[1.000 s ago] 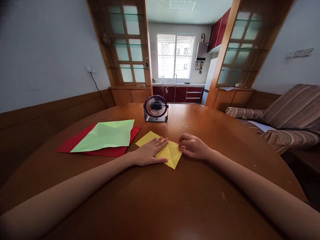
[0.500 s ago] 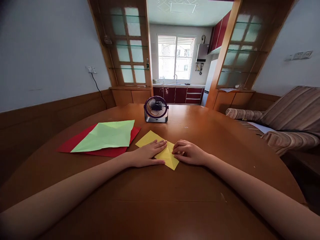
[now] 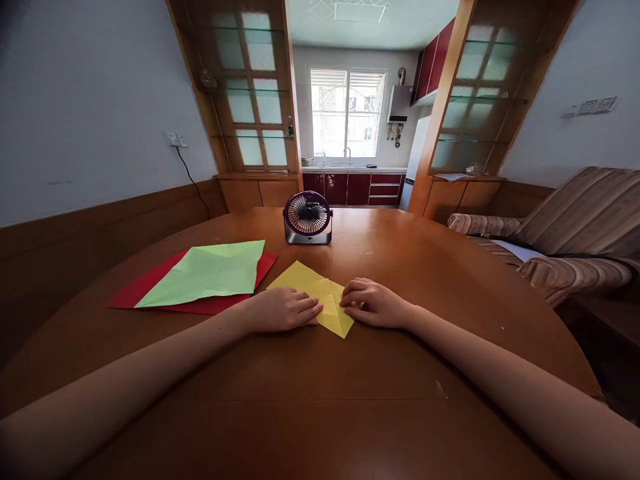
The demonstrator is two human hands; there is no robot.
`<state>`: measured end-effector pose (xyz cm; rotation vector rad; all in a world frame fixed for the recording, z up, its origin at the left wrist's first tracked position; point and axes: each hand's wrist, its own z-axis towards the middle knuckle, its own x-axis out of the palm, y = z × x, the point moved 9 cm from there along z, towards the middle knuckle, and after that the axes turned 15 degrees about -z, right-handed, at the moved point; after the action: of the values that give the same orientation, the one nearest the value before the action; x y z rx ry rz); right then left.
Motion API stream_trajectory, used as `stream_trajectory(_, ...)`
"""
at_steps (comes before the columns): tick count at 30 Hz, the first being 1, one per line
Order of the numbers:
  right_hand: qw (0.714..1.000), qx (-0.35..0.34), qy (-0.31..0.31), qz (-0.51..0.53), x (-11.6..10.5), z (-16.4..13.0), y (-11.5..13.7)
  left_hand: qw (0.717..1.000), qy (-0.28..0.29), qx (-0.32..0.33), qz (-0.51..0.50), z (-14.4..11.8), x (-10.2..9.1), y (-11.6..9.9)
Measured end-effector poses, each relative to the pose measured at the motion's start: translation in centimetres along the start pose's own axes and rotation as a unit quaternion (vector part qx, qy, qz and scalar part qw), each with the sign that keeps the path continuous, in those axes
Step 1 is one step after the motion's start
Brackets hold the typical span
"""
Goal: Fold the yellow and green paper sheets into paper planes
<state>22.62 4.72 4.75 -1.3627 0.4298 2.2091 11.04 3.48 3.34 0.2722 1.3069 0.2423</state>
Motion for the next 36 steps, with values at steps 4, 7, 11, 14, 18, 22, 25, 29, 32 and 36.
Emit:
stream_trajectory(4, 1.000, -0.001, 0.010, -0.012, 0.2, -0.1, 0.0, 1.000, 0.014, -0.010, 0.026, -0.1, 0.5, -0.2)
stream_trajectory(7, 1.000, -0.001, 0.019, -0.014, 0.2, -0.1, 0.3, 0.999, -0.004, -0.029, 0.028, 0.0, 0.5, -0.1)
stream_trajectory(11, 0.998, -0.016, 0.050, 0.027, 0.2, 0.0, 1.3, 0.995, -0.066, -0.069, -0.007, -0.3, 0.0, 0.6)
stream_trajectory(14, 0.995, -0.039, 0.079, 0.048, 0.6, 0.1, 2.1, 0.987, -0.100, -0.109, -0.055, -0.7, -0.3, 1.3)
stream_trajectory(18, 0.996, -0.044, 0.080, 0.020, 1.1, 0.0, 1.9, 0.980, -0.114, -0.136, -0.094, -0.9, -0.5, 1.5)
stream_trajectory(22, 0.996, -0.059, 0.068, 0.014, 1.5, -0.1, 1.5, 0.973, -0.098, -0.152, -0.141, -1.3, -0.8, 1.2)
stream_trajectory(25, 0.995, -0.063, 0.067, 0.026, 1.3, -0.2, 1.4, 0.960, -0.094, -0.168, -0.204, -2.0, -1.1, 1.4)
stream_trajectory(29, 0.994, -0.060, 0.061, 0.064, 0.6, -0.1, 1.3, 0.925, -0.109, -0.185, -0.313, -2.9, -1.4, 2.2)
stream_trajectory(32, 0.993, -0.049, 0.052, 0.099, 0.2, 0.0, 1.3, 0.900, -0.129, -0.192, -0.369, -3.1, -1.4, 2.5)
stream_trajectory(36, 0.988, -0.020, 0.019, 0.151, -0.2, 0.3, 1.0, 0.884, -0.154, -0.211, -0.386, -3.3, -1.1, 3.0)
